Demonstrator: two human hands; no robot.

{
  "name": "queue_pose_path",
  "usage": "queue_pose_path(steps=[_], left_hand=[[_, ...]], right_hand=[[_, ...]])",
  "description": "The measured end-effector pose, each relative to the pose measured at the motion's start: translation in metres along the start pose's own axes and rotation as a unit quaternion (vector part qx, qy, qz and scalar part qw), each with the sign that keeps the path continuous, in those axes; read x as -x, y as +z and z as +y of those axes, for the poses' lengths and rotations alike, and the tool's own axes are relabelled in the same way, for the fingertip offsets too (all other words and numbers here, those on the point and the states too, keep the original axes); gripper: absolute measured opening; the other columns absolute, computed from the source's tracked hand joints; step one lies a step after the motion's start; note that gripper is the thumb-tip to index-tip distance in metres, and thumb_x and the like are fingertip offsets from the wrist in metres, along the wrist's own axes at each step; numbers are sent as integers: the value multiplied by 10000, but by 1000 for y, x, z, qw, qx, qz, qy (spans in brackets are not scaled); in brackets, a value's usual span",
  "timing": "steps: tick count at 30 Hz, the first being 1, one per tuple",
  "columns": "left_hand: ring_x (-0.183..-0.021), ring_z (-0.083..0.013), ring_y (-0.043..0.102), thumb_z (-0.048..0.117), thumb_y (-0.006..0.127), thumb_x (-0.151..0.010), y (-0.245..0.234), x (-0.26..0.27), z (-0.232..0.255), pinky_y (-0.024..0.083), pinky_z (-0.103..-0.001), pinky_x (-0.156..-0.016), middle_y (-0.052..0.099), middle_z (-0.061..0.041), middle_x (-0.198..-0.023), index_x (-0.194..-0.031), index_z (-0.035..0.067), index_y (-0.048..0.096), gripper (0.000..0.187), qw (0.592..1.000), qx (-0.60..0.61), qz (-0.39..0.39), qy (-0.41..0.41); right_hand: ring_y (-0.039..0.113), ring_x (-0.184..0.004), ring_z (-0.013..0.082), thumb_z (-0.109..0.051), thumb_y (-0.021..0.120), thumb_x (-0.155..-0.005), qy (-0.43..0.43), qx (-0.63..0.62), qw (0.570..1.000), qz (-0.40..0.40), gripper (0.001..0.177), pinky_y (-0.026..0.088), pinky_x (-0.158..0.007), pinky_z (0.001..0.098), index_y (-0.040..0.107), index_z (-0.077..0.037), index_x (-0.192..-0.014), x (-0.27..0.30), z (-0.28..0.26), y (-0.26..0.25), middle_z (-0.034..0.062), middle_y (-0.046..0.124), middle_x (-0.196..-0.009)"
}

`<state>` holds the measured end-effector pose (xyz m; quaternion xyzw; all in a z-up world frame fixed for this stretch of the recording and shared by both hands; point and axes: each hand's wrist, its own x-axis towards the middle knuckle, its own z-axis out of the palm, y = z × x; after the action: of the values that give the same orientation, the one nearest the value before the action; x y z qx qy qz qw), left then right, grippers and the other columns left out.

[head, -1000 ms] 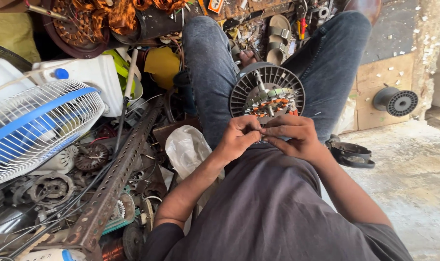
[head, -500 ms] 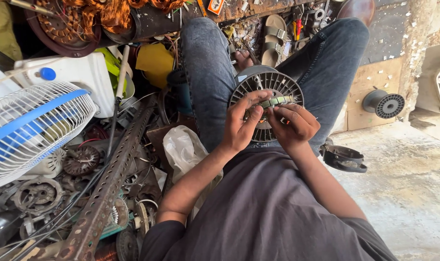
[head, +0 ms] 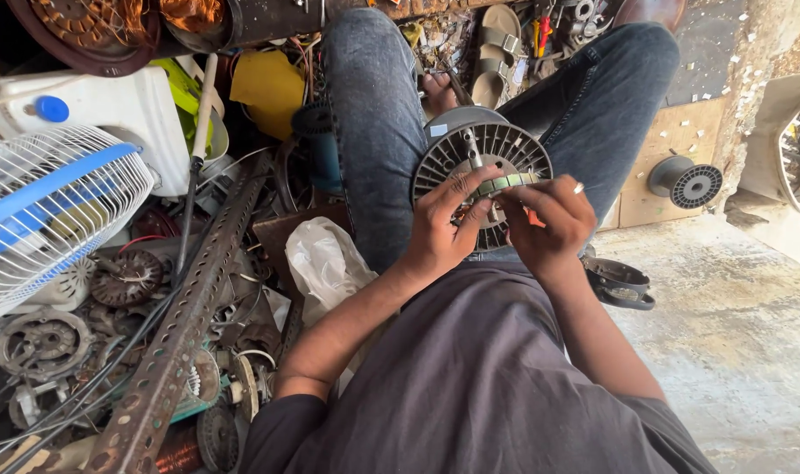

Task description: The person sits on the floor and works on an electric motor stator, inserting small rectangular components into slots and adjusting them by hand. The person also handles a plastic bag and uses a pair of orange-handled scissors to trim or adjust parts.

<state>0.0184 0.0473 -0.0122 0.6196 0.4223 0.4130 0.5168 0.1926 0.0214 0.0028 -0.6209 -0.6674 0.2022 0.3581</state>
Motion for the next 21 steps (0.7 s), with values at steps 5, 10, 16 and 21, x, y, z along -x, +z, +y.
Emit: queue_pose_path(steps=[5, 10, 16, 21], left_hand=[[-1130, -251, 758, 6, 670, -1007, 8, 6, -7, 626, -326, -971, 727, -137, -1239, -1533, 43, 420, 583, 998, 33, 37, -47], [-1143, -231, 759, 8, 669, -1021, 15, 10, -12, 638, -319, -976, 729, -132, -1253, -1547, 44, 423, 581, 995, 53, 52, -71], [-1287, -256, 644, 171, 676, -1023, 6, 18, -25, 532, -380, -1133, 604, -171, -1452, -1575, 44, 379, 639, 991, 123, 33, -33], [-1284, -272, 633, 366, 739, -994, 15, 31, -47, 527, -385, -1107, 562, -194, -1397, -1564, 21, 376, 759, 981, 118, 60, -141]], right_hand=[[649, -897, 289, -80, 921, -738, -4, -21, 1000, 3, 326, 496, -799, 374, 707, -6, -972, -24, -3, -7, 133, 669, -981], [722, -1053, 257, -64, 860, -849, 56, -146, 985, -69, 299, 567, -871, 306, 724, 15, -1104, -25, 2, -9, 152, 709, -1128], [720, -943, 235, -1, 827, -838, 64, -140, 986, -67, 263, 569, -831, 322, 689, 24, -1060, -18, 6, -3, 153, 705, -1055], [716, -904, 239, 21, 820, -835, 56, -107, 992, -47, 257, 568, -816, 323, 663, 28, -1038, -19, 0, 1, 160, 694, -1030]])
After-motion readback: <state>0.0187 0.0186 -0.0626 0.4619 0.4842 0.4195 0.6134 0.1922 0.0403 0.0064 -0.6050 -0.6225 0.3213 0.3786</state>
